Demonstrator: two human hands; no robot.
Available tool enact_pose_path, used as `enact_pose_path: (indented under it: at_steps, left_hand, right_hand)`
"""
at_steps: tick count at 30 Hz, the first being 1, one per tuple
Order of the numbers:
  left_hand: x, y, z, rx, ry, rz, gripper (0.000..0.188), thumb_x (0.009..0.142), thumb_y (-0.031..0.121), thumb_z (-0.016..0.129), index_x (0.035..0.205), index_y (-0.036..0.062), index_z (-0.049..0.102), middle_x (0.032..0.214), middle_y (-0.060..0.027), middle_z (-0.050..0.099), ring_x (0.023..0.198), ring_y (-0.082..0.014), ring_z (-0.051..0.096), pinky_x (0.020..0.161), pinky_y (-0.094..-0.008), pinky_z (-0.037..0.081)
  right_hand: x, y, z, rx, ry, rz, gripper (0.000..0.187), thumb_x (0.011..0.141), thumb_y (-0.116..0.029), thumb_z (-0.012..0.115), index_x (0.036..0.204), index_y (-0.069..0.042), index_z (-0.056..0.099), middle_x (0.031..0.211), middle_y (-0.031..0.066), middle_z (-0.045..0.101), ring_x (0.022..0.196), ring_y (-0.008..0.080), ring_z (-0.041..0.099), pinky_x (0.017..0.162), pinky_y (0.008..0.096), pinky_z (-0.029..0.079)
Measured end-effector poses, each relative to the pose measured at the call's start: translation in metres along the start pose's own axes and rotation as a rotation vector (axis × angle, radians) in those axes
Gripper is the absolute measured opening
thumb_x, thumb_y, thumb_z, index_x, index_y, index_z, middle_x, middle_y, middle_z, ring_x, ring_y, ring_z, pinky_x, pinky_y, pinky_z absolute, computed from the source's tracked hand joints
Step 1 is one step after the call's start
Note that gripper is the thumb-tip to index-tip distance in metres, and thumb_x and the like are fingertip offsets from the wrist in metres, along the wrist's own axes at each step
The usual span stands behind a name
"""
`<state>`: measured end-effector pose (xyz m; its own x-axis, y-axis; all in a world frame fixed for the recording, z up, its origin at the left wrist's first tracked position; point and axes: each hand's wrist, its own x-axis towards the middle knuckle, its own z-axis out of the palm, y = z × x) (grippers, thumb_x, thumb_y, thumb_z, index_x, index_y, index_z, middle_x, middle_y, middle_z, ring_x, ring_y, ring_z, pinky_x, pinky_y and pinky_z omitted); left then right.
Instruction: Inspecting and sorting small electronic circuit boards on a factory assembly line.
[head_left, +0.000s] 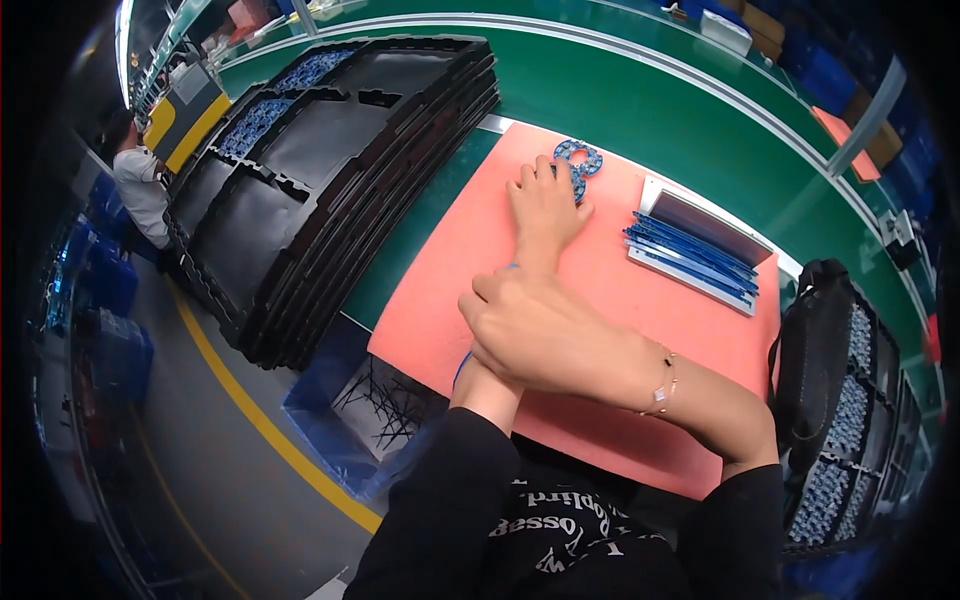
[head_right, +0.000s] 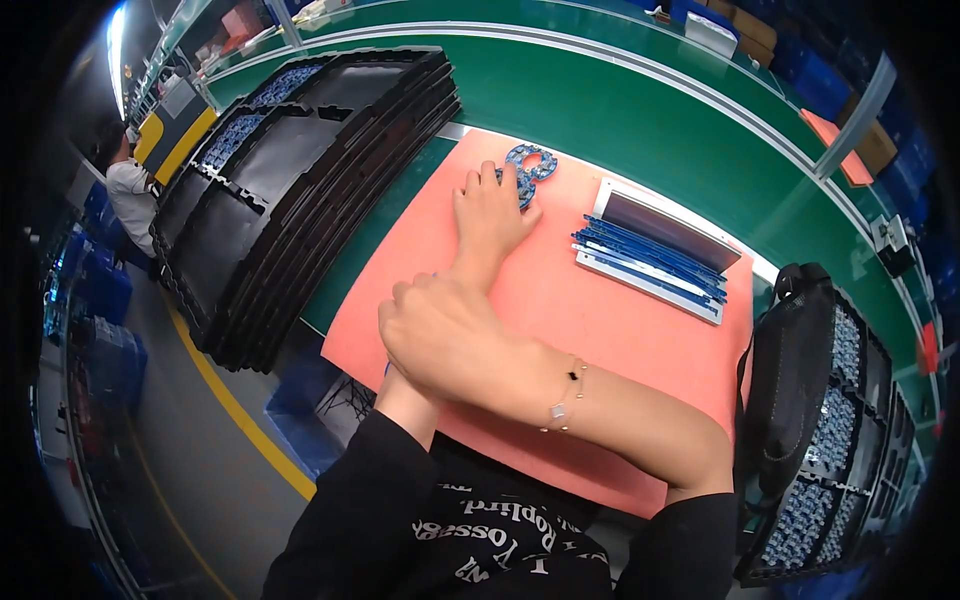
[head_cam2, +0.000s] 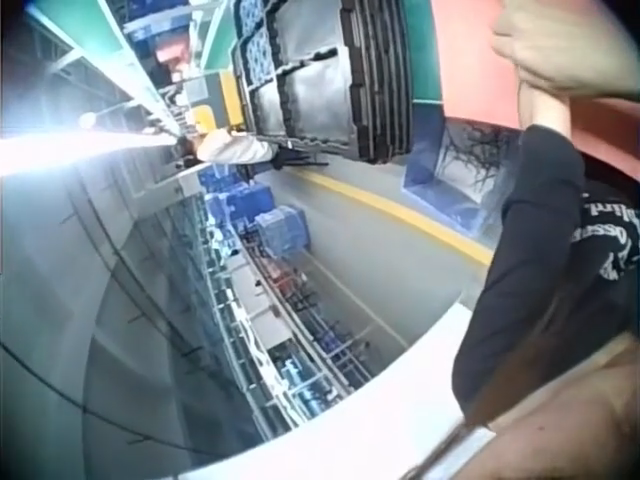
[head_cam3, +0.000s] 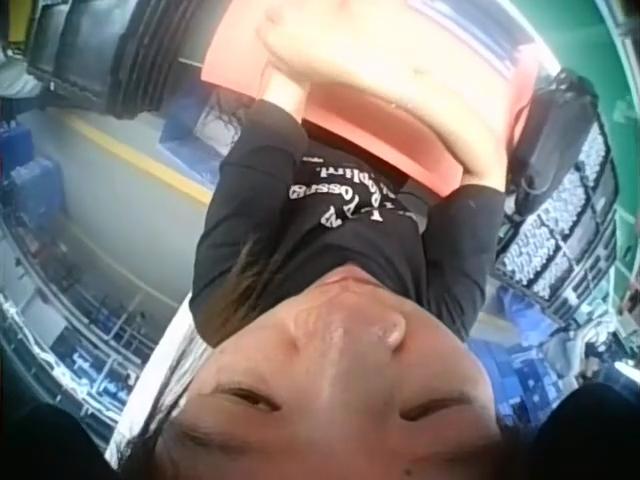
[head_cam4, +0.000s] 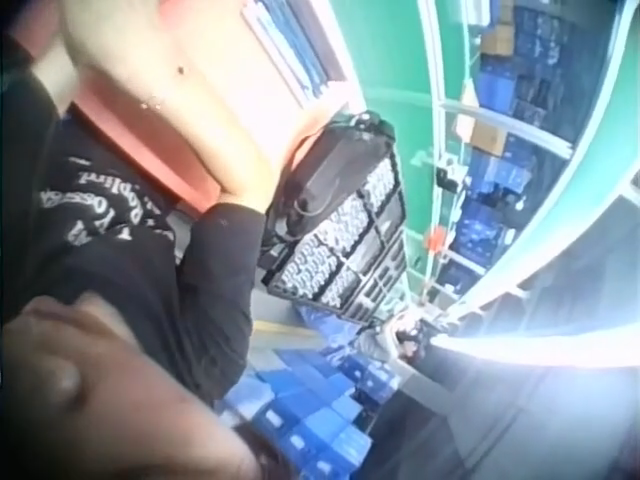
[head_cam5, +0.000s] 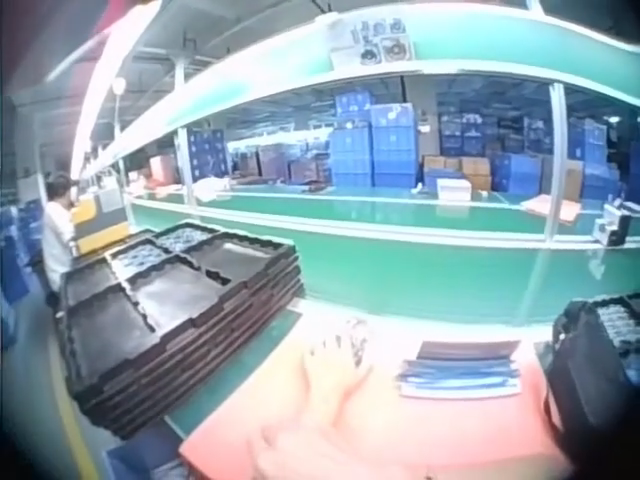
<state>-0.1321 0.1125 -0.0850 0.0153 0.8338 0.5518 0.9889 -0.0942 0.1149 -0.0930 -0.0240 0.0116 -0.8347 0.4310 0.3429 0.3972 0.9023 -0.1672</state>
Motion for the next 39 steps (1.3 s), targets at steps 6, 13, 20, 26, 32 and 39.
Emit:
enact_pose_path:
  at_steps: [6,13,20,26,32,39]
  left_hand:
    - [-0.002,-0.003,-0.001,-0.023,-0.022,-0.019,0.051,0.065,0.042,0.063,0.103,0.0087,0.054,0.097,-0.0079,0.051,0.09,-0.0235,0.051,0.068,-0.0411,0.042]
    - [-0.004,-0.003,0.004,-0.032,0.028,-0.014,0.051,0.064,0.042,0.062,0.103,0.0091,0.055,0.097,-0.0084,0.052,0.087,-0.0245,0.05,0.067,-0.0407,0.04]
    - [-0.004,-0.003,0.001,-0.03,0.046,-0.018,0.048,0.065,0.041,0.061,0.1,0.0091,0.056,0.095,-0.0084,0.053,0.086,-0.0241,0.051,0.066,-0.0398,0.04]
    - [-0.004,-0.002,0.003,-0.036,0.061,-0.006,0.047,0.065,0.041,0.061,0.099,0.009,0.057,0.093,-0.0084,0.053,0.085,-0.024,0.051,0.066,-0.0389,0.04]
    - [-0.006,-0.003,0.001,-0.032,0.057,-0.015,0.047,0.065,0.041,0.061,0.099,0.0089,0.057,0.092,-0.0083,0.053,0.084,-0.024,0.051,0.066,-0.0387,0.04]
    - [-0.005,-0.002,0.001,-0.048,0.069,-0.016,0.047,0.064,0.04,0.061,0.099,0.0088,0.058,0.093,-0.0082,0.053,0.085,-0.024,0.051,0.067,-0.0388,0.041]
  right_hand:
    - [0.003,-0.011,0.018,-0.249,0.033,0.039,0.016,0.069,-0.017,0.054,0.066,-0.004,0.061,0.068,0.0075,0.057,0.068,0.0205,0.057,0.063,0.0325,0.041]
    - [0.007,-0.024,0.026,-0.319,-0.082,0.104,0.015,0.07,-0.016,0.054,0.07,-0.003,0.06,0.068,0.0086,0.058,0.068,0.0198,0.057,0.061,0.0318,0.039]
    - [0.004,-0.028,0.024,-0.339,0.025,0.176,0.013,0.069,-0.014,0.055,0.071,-0.002,0.056,0.067,0.0094,0.057,0.065,0.0213,0.056,0.058,0.0326,0.04]
    - [0.004,-0.025,0.031,-0.243,0.065,0.114,0.013,0.068,-0.014,0.055,0.07,-0.002,0.055,0.067,0.0095,0.056,0.064,0.0213,0.055,0.059,0.0325,0.04]
    - [-0.004,-0.028,0.015,-0.122,0.101,0.165,0.013,0.068,-0.015,0.055,0.069,-0.002,0.054,0.067,0.0099,0.054,0.064,0.0226,0.055,0.059,0.0338,0.041]
    - [-0.005,-0.023,0.027,-0.094,0.22,0.097,0.014,0.069,-0.014,0.054,0.07,0.0,0.054,0.067,0.0105,0.054,0.066,0.0234,0.055,0.061,0.0333,0.042]
